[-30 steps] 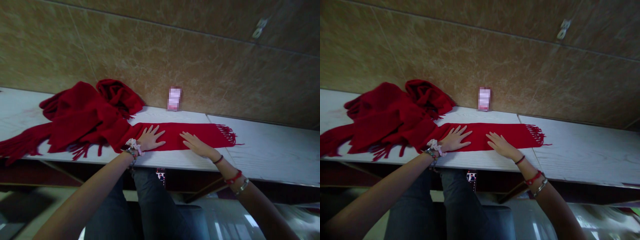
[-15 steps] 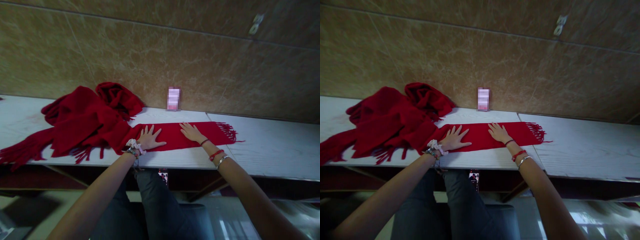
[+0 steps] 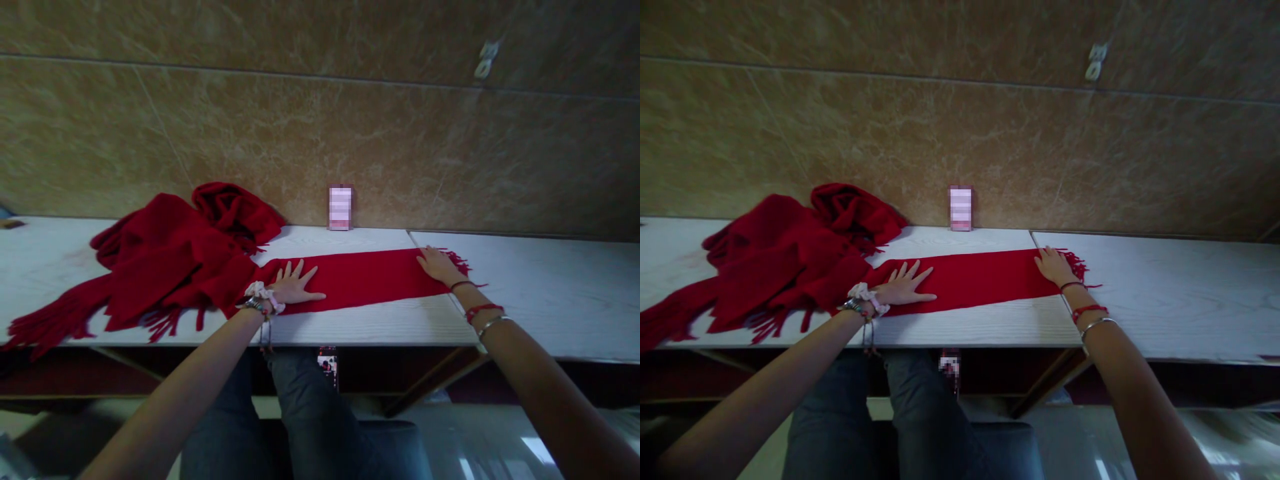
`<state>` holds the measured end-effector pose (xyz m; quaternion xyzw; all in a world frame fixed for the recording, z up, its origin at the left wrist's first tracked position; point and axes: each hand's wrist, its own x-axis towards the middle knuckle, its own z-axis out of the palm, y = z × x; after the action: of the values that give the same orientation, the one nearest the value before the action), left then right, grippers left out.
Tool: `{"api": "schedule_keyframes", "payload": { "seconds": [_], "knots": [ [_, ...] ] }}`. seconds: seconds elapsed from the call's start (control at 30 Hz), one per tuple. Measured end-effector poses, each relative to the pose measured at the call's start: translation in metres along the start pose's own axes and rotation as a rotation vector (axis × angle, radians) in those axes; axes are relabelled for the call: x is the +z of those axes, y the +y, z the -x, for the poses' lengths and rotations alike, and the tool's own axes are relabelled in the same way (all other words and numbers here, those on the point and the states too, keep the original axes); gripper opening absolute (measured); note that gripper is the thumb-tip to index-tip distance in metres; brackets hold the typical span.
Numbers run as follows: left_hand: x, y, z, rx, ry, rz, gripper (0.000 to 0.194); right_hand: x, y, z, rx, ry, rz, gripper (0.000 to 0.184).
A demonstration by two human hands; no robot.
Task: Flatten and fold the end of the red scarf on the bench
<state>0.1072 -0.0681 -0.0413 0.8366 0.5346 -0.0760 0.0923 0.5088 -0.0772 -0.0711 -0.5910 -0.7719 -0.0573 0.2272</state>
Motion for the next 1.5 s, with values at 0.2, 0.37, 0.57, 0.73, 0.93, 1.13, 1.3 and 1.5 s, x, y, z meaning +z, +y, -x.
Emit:
{"api": "schedule_keyframes", "payload": {
  "seconds": [0.2, 0.37, 0.57, 0.73, 0.93, 1.13, 1.3, 1.5],
  "knots": [
    [-0.01, 0.023, -0.018, 0.003, 0.205, -0.003, 0.059, 0.026, -0.105, -0.037, -0.04, -0.162, 0.059, 0.05],
    [0.009, 0.032, -0.027, -0.022, 0.249, -0.06, 0.053, 0.043, -0.163, -0.045, -0.174, -0.366, 0.004, 0.051],
    [0.016, 0.027, -0.028, -0.031, 0.288, -0.042, 0.061, 0.043, -0.091, -0.033, 0.07, -0.283, 0.03, 0.046],
    [0.016, 0.029, -0.029, -0.083, 0.3, -0.03, 0.066, 0.021, -0.015, -0.015, 0.319, -0.194, 0.067, 0.045],
    [0.016, 0.029, -0.028, -0.067, 0.301, -0.035, 0.066, 0.018, -0.014, -0.017, 0.285, -0.094, 0.08, 0.045],
    [0.016, 0.029, -0.028, -0.063, 0.318, -0.032, 0.065, 0.024, -0.1, -0.032, -0.049, -0.13, -0.076, 0.057],
    [0.017, 0.03, -0.026, -0.07, 0.367, -0.024, 0.058, 0.03, -0.166, -0.012, -0.141, -0.289, -0.1, 0.086],
    [0.016, 0.03, -0.024, -0.046, 0.378, 0.005, 0.053, 0.026, -0.168, -0.001, -0.119, -0.46, -0.066, 0.084]
  ]
}}
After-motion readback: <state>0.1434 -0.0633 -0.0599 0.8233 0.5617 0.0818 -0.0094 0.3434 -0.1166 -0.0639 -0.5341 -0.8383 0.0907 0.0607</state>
